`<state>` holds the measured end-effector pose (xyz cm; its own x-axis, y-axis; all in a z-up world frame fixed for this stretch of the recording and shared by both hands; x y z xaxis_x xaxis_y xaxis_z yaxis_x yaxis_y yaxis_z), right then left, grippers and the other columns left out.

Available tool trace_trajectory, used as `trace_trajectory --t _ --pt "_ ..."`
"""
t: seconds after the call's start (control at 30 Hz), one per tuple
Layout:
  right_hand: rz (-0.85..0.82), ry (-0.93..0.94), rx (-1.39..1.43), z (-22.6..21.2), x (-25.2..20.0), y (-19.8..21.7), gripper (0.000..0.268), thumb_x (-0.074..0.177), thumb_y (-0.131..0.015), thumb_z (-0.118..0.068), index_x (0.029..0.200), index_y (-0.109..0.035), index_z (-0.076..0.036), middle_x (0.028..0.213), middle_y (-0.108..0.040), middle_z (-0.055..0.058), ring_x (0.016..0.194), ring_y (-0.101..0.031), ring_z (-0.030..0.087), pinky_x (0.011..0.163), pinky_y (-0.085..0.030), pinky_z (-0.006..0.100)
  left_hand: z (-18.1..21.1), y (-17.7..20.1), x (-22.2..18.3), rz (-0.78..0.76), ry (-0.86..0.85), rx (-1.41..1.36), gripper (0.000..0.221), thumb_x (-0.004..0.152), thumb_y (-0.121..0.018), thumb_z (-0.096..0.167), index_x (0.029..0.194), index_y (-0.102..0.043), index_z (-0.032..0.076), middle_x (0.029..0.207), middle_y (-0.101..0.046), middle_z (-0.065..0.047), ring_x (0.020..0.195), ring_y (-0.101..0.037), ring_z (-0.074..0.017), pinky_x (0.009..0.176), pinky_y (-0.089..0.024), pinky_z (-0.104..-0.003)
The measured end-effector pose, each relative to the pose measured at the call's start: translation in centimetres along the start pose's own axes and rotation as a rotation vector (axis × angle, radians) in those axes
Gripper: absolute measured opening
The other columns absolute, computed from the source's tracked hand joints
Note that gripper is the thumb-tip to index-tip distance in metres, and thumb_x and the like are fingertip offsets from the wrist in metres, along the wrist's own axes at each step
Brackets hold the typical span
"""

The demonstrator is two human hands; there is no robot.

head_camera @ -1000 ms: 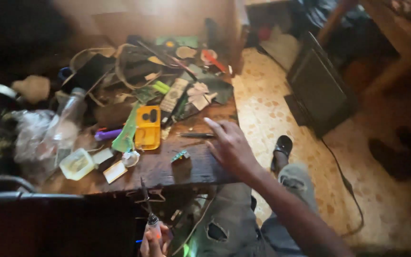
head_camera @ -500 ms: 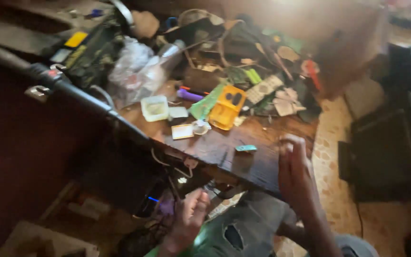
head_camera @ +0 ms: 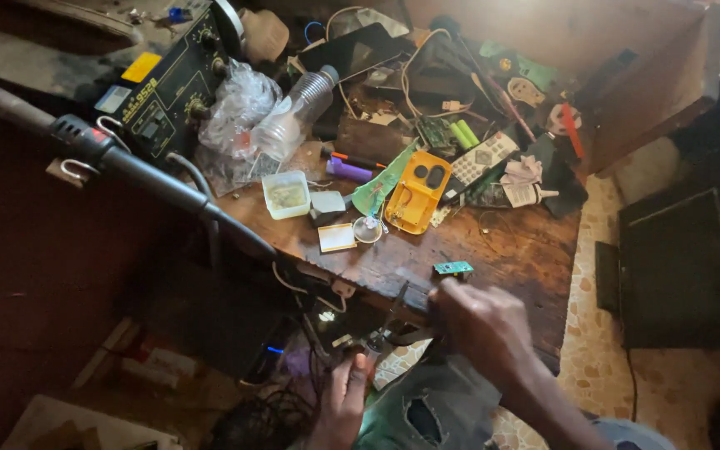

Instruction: Soldering electronic components onto a small circuit board at a repair workbench.

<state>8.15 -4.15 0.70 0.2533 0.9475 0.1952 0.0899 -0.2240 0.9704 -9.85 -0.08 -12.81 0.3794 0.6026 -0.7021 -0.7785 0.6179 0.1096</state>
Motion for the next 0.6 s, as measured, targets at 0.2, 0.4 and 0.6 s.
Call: trace_trajectory --t 0.2,0.4,0.6 --pt "0.074 0.022 0.038 -0.3 0.1 1.1 0.019 0.083 -0.057 -0.023 0.068 -0.048 -0.017 0.049 -0.058 -0.006 0.034 -0.047 0.009 0.037 -0.042 0.03 -1.2 -0.5 1.3 0.01 -0.103 0.029 0.047 0.08 -0.036 0.047 0.096 -0.064 0.013 0.098 -0.066 -0.003 0.098 -0.058 -0.0129 0.081 -0.04 -0.025" --pt "0.048 -0.039 0.049 1.2 -0.3 0.8 0.026 0.086 -0.048 -0.03 0.066 -0.037 -0.017 0.05 -0.049 0.001 0.041 -0.044 0.027 0.043 -0.038 0.036 -0.3 -0.2 0.5 0.015 0.002 0.033 0.051 0.079 -0.035 0.051 0.104 -0.06 0.014 0.109 -0.062 -0.005 0.105 -0.055 -0.0157 0.084 -0.039 -0.027" --pt "0.097 -0.006 -0.003 1.6 -1.0 0.4 0.017 0.084 -0.052 -0.024 0.071 -0.043 -0.017 0.055 -0.057 -0.002 0.041 -0.05 0.024 0.042 -0.04 0.033 -0.5 -0.3 0.8 0.079 -0.112 -0.026 0.044 0.08 -0.043 0.041 0.111 -0.06 0.014 0.116 -0.06 -0.003 0.113 -0.051 -0.0142 0.091 -0.039 -0.026"
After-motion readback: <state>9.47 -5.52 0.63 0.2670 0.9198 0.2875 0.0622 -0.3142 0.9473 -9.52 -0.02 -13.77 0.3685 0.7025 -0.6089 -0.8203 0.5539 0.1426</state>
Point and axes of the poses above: each hand's wrist, its own x-axis towards the middle knuckle, its own y-axis out of the back of the hand, z = x × y, the point moved 6 cm from there along x, towards the middle knuckle
